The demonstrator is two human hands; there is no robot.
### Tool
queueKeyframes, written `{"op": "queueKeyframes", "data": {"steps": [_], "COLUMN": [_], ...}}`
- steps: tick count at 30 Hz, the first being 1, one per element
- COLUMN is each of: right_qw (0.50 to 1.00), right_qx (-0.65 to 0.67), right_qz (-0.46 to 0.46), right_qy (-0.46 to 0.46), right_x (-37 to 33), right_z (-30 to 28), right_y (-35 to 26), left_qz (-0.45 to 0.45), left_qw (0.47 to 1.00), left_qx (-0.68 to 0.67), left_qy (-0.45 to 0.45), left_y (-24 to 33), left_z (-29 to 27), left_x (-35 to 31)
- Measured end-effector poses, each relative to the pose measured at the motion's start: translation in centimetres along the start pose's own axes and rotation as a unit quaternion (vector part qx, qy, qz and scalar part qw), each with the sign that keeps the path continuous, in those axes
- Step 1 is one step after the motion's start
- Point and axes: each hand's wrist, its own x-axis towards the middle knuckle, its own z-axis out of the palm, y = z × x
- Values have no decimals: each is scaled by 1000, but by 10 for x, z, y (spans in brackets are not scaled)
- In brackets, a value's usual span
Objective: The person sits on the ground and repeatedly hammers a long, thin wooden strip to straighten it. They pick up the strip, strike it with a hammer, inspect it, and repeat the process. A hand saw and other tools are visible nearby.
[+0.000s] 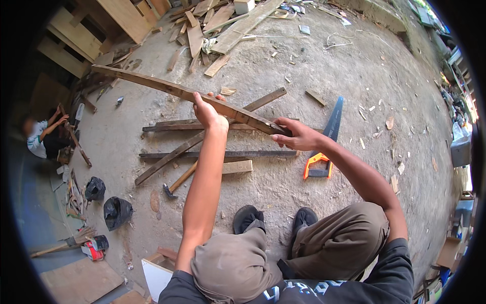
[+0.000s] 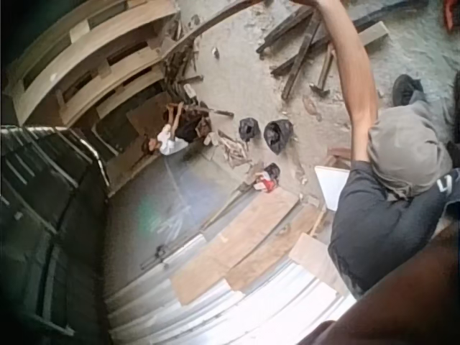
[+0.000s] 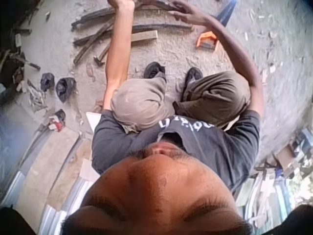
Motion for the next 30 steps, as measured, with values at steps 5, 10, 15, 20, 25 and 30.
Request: {"op": "queueKeyframes", "data": {"steps": [5,10,15,20,25,30], "right_qw": [1000,967,921,897,887,862], "right_qx": [-14,-217,-301,-350,-378,-397], "right_qz": [-13,-7,-63,-60,-42,-106], "right_qy": [-3,137,238,264,261,297], "right_x": [-2,-14,-34,-34,-43,-31], "right_z": [-8,-12,-21,-28,-32,-23], "right_y": [7,22,56,89,107,53], "left_qz": [-43,-36,-130,-164,-146,-149], "left_qw": [997,997,988,983,979,961], "left_qx": [-23,51,19,-21,6,-10], "left_qy": [-55,-42,-85,-75,-144,-233], "left_y": [1,20,15,-20,-26,-23], "left_z": [-15,-33,-46,-73,-64,-59], "left_x": [-5,15,29,25,3,-12]}}
